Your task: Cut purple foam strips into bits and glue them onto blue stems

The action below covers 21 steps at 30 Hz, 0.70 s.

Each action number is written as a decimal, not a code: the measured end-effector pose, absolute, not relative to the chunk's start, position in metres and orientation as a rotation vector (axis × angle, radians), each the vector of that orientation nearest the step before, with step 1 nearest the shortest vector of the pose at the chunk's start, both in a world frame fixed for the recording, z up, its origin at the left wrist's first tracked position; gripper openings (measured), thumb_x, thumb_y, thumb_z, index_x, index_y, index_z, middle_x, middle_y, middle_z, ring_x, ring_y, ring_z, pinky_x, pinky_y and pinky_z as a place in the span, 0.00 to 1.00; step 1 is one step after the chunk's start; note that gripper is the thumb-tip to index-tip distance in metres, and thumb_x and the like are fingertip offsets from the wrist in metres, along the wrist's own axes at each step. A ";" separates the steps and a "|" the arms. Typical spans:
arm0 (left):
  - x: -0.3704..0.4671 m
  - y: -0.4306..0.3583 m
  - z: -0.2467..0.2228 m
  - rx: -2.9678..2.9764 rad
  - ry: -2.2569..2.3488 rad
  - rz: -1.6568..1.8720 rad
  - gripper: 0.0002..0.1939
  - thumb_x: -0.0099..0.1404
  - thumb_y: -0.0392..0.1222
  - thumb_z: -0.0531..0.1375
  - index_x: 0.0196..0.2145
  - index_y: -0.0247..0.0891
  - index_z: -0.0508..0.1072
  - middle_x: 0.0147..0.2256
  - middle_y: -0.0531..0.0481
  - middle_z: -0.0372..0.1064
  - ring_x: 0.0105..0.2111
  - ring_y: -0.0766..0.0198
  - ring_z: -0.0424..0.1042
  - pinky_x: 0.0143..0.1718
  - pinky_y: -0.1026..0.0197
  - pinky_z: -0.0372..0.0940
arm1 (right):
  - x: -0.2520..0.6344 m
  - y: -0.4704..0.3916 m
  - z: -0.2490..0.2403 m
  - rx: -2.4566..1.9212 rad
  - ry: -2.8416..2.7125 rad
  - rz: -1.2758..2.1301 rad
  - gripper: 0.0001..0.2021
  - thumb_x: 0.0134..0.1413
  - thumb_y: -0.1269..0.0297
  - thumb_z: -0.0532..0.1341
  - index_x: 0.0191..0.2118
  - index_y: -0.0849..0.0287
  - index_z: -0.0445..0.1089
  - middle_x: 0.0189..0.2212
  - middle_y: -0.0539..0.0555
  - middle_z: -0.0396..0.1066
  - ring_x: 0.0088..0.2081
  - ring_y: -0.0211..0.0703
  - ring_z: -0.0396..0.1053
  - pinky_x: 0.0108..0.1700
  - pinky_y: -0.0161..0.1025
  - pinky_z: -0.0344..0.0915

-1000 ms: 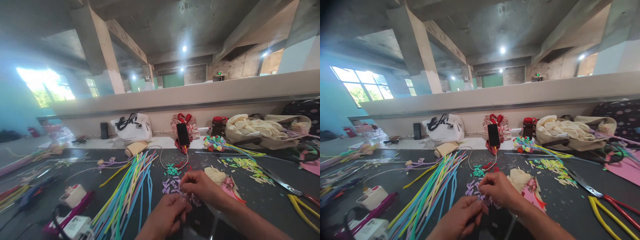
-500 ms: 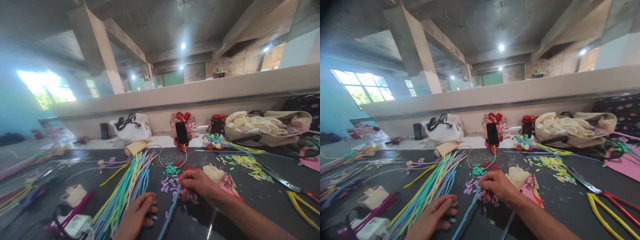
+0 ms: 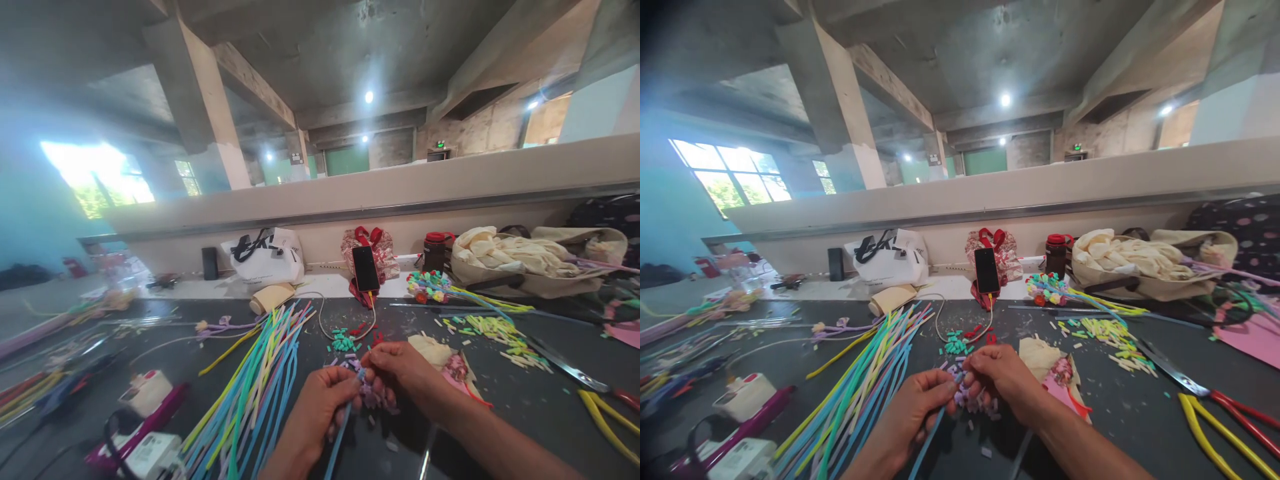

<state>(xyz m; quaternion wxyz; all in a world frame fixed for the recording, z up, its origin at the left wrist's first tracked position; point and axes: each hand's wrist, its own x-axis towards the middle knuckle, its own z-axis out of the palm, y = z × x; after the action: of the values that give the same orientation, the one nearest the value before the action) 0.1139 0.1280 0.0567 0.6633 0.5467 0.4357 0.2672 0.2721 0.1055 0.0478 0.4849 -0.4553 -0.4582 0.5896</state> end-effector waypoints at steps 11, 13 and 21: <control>0.108 0.123 0.050 1.115 0.902 0.566 0.11 0.49 0.45 0.59 0.24 0.33 0.67 0.15 0.57 0.63 0.08 0.80 0.47 0.08 0.73 0.37 | 0.268 0.105 0.047 -1.100 -1.174 1.548 0.12 0.41 0.59 0.61 0.28 0.64 0.67 0.16 0.46 0.65 0.15 0.29 0.60 0.15 0.25 0.52; 0.107 0.122 0.049 1.111 0.892 0.558 0.11 0.49 0.45 0.60 0.25 0.33 0.68 0.14 0.57 0.63 0.08 0.80 0.48 0.09 0.73 0.39 | 0.269 0.105 0.045 -1.130 -1.202 1.546 0.11 0.40 0.59 0.61 0.27 0.63 0.67 0.15 0.46 0.65 0.15 0.29 0.59 0.15 0.25 0.51; 0.108 0.121 0.053 1.143 0.968 0.531 0.11 0.47 0.45 0.60 0.25 0.34 0.67 0.14 0.57 0.64 0.08 0.79 0.49 0.09 0.72 0.39 | 0.268 0.101 0.044 -1.096 -1.254 1.612 0.10 0.44 0.59 0.58 0.25 0.62 0.63 0.16 0.45 0.63 0.15 0.28 0.59 0.15 0.24 0.51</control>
<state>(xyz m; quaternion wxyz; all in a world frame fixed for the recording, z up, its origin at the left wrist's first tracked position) 0.1078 0.1207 0.0531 0.7008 0.5131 0.4346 0.2383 0.2676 0.1013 0.0443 0.4005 -0.4333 -0.4958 0.6372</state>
